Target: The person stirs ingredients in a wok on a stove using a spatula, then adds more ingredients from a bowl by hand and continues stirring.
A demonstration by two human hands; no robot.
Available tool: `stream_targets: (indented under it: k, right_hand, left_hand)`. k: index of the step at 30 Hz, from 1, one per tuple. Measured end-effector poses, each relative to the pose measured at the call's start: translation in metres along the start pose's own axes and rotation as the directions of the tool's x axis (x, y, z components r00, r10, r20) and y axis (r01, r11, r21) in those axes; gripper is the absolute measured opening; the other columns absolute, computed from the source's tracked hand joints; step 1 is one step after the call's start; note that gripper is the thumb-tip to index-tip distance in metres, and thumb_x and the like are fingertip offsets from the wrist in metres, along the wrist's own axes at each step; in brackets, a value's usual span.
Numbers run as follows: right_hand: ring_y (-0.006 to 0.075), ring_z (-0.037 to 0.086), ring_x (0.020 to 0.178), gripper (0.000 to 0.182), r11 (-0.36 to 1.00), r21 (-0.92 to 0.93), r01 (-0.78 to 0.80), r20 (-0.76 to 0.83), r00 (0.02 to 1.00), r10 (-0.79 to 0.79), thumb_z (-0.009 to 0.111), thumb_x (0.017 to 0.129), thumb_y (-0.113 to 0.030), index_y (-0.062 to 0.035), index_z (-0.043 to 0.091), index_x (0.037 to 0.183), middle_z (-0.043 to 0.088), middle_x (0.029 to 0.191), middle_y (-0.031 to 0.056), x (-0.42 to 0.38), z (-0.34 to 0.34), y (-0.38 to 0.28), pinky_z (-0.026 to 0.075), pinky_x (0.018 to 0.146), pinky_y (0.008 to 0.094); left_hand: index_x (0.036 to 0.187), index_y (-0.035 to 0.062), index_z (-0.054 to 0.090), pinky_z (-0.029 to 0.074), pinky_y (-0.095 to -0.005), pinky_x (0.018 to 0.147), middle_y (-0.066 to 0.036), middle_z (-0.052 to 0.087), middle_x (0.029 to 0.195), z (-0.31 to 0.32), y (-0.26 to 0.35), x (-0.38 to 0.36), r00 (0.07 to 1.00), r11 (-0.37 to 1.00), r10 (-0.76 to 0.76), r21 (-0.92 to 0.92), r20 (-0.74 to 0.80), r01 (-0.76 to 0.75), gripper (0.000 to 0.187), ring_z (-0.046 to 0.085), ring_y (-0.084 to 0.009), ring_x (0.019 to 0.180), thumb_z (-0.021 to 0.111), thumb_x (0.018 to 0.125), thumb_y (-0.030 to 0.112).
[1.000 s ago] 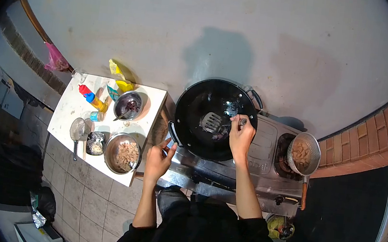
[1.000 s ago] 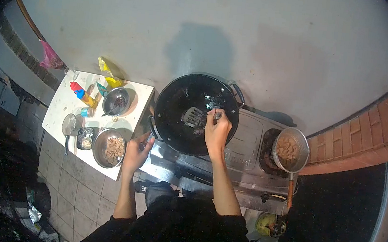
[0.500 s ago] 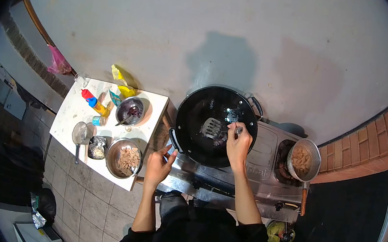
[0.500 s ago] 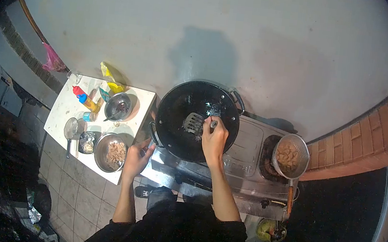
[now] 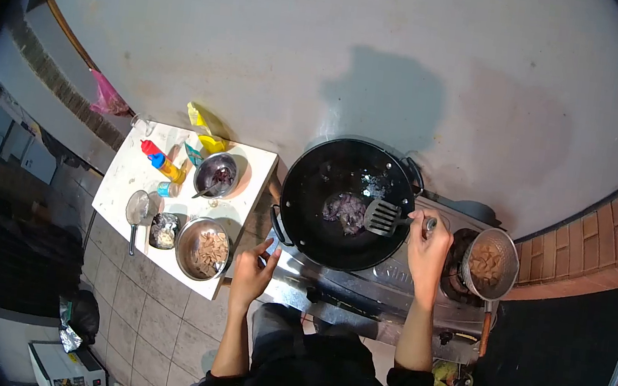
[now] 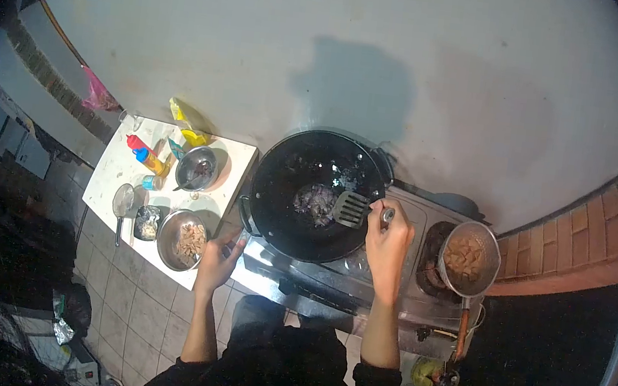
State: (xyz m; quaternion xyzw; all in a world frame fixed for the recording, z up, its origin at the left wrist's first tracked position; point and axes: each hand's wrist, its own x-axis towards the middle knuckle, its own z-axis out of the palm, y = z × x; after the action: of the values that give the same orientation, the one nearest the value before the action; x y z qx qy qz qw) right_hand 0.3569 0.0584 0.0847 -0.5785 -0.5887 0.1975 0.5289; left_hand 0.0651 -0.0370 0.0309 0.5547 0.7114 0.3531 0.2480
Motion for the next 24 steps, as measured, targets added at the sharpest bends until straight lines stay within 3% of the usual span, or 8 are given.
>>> stream_targets:
  k: [4, 8, 10, 15, 18, 24]
  right_hand:
    - [0.0342, 0.062, 0.064, 0.007, 0.999, -0.009, 0.043, 0.026, 0.999, -0.043, 0.06, 0.089, -0.002, 0.0052, 0.06, 0.089, 0.064, 0.078, 0.0197, -0.004, -0.004, -0.002, 0.048, 0.062, 0.0381]
    - [0.0353, 0.06, 0.066, 0.008, 0.98, -0.086, 0.177, 0.023, 0.984, -0.175, 0.06, 0.09, -0.002, 0.0058, 0.059, 0.089, 0.061, 0.078, 0.0205, -0.002, 0.0, -0.009, 0.047, 0.062, 0.0381]
    - [0.0349, 0.059, 0.066, 0.008, 0.997, -0.012, 0.081, 0.072, 0.994, -0.08, 0.059, 0.09, -0.002, 0.0063, 0.057, 0.089, 0.059, 0.078, 0.0203, -0.002, 0.006, -0.005, 0.046, 0.061, 0.0384]
    - [0.036, 0.058, 0.066, 0.008, 0.993, -0.034, 0.113, 0.115, 0.987, -0.108, 0.059, 0.091, -0.001, 0.0064, 0.056, 0.09, 0.059, 0.079, 0.0201, 0.002, 0.019, -0.013, 0.045, 0.06, 0.0388]
    - [0.0381, 0.059, 0.067, 0.008, 0.975, -0.055, 0.217, 0.098, 0.973, -0.211, 0.058, 0.091, -0.002, 0.0062, 0.057, 0.09, 0.059, 0.08, 0.0211, 0.0, 0.031, -0.006, 0.045, 0.06, 0.0407]
    - [0.0414, 0.059, 0.072, 0.011, 0.99, -0.085, 0.109, 0.087, 0.991, -0.101, 0.057, 0.092, -0.004, 0.0059, 0.058, 0.089, 0.059, 0.08, 0.0227, -0.004, 0.052, -0.004, 0.046, 0.064, 0.044]
  left_hand:
    - [0.115, -0.0092, 0.064, 0.039, -0.0301, 0.047, -0.011, 0.062, 0.061, 0.0, 0.001, 0.002, 1.0, 1.0, 0.001, -0.005, 0.026, -0.001, 0.042, 0.049, -0.0099, 0.046, 0.068, 0.091, 0.025]
    - [0.116, -0.0086, 0.064, 0.04, -0.0311, 0.048, -0.013, 0.062, 0.061, 0.0, 0.002, 0.002, 1.0, 1.0, 0.009, 0.005, 0.019, -0.01, 0.042, 0.05, -0.0112, 0.046, 0.068, 0.091, 0.025]
    - [0.116, -0.0081, 0.065, 0.041, -0.0315, 0.048, -0.013, 0.062, 0.062, -0.001, 0.002, 0.002, 1.0, 1.0, 0.003, 0.0, 0.025, -0.003, 0.042, 0.051, -0.0116, 0.046, 0.068, 0.09, 0.025]
    - [0.117, -0.0061, 0.065, 0.041, -0.0318, 0.048, -0.012, 0.062, 0.062, -0.005, 0.0, -0.002, 1.0, 0.998, 0.007, -0.063, 0.012, -0.006, 0.041, 0.051, -0.0125, 0.046, 0.069, 0.089, 0.025]
    - [0.118, -0.0058, 0.065, 0.04, -0.0313, 0.048, -0.011, 0.062, 0.062, -0.003, -0.006, -0.002, 1.0, 0.996, -0.019, -0.082, 0.022, 0.021, 0.042, 0.05, -0.0122, 0.046, 0.069, 0.089, 0.024]
    - [0.12, -0.0048, 0.064, 0.04, -0.0299, 0.048, -0.01, 0.062, 0.063, -0.005, -0.009, 0.004, 0.998, 0.995, 0.012, -0.098, 0.061, -0.006, 0.042, 0.049, -0.0104, 0.046, 0.07, 0.089, 0.023]
